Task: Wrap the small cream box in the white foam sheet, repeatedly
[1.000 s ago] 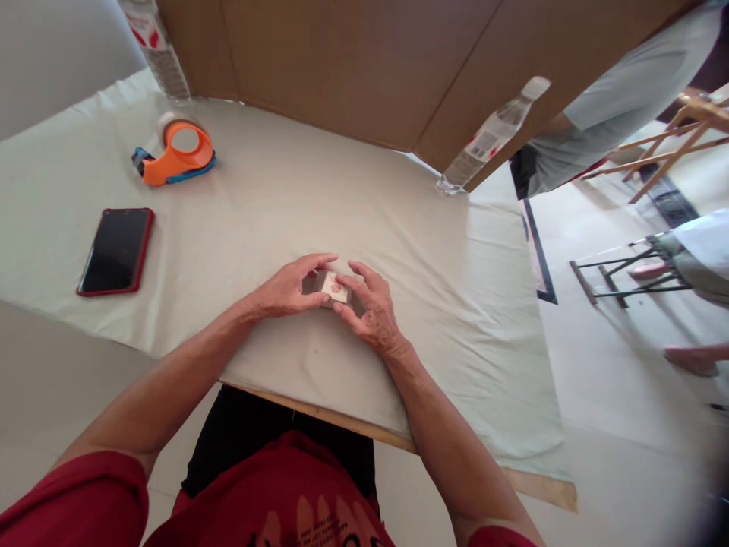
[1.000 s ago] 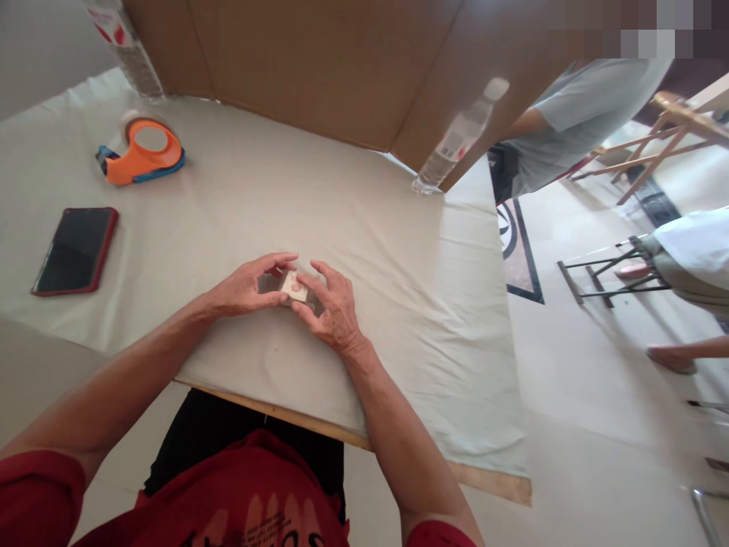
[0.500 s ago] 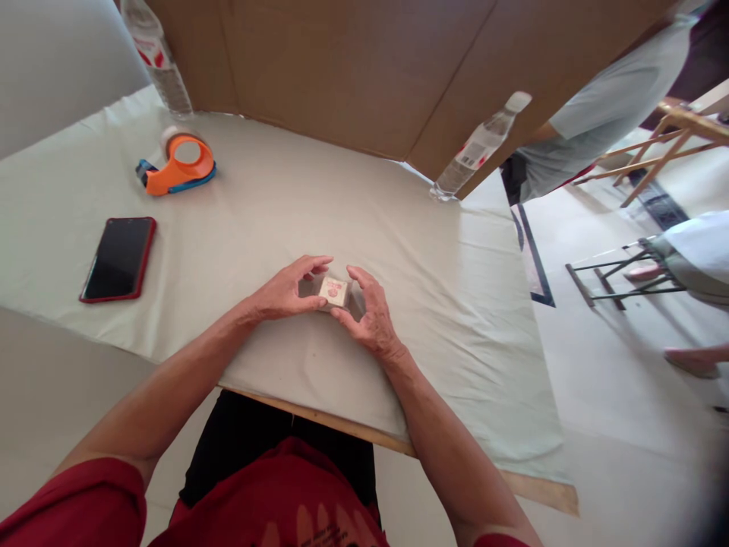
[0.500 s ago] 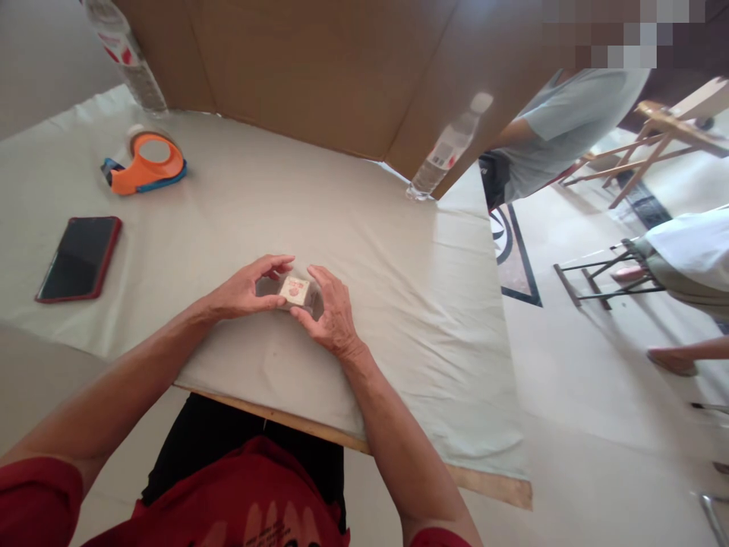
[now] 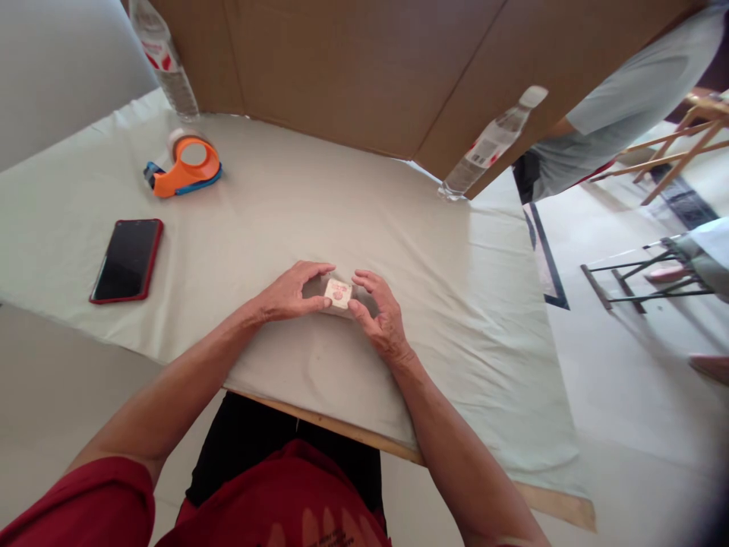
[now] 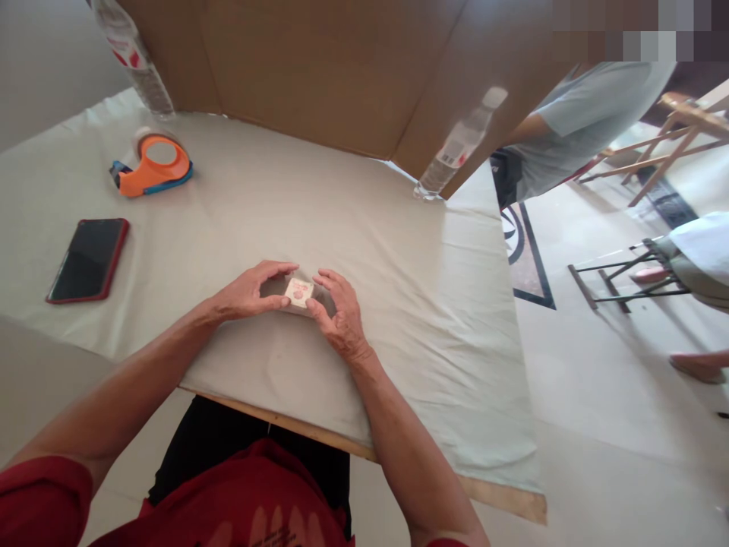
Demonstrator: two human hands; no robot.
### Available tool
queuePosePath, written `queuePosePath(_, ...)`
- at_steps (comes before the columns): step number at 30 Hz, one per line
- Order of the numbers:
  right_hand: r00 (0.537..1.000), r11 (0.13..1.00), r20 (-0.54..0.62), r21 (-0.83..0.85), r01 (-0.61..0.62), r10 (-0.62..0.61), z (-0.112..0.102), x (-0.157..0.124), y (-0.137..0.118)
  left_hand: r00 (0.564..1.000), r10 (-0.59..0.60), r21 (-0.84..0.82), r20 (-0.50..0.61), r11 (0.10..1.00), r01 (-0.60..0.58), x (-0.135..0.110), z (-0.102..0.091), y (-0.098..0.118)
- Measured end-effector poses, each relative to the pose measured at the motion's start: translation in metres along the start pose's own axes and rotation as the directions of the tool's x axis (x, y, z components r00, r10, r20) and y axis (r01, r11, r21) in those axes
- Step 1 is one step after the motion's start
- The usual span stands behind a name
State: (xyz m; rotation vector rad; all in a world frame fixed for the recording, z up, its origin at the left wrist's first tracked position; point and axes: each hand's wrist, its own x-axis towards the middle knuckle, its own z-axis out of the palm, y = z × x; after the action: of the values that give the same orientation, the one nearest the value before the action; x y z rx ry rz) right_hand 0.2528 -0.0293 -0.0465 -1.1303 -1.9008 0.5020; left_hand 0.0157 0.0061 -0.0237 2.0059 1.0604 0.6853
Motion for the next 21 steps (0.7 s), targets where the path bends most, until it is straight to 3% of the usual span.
queuePosePath(5, 1.0, 1.0, -0.03, 0.003, -0.001, 0.001, 0.001, 0.006, -0.001, 0.998, 0.025, 0.044, 0.056, 0.999, -0.028, 0.0, 0.005, 0.001)
queuePosePath(11, 0.997, 0.984, 0.064, -0.171, 0.05, -0.04, -0.006, 0.02, -0.009, 0.998, 0.057, 0.076, 0.04, 0.995, -0.06, 0.001, 0.01, 0.003)
queuePosePath(16, 0.979, 0.917, 0.153, -0.355, 0.18, -0.133, -0.011, 0.03, -0.01, 0.997, 0.08, 0.073, 0.008, 0.994, -0.08, 0.001, 0.013, 0.003)
queuePosePath(21, 0.963, 0.893, 0.156, -0.363, 0.265, -0.222, -0.003, 0.043, -0.004, 0.989, 0.146, 0.058, -0.027, 0.988, -0.144, 0.004, 0.017, -0.002)
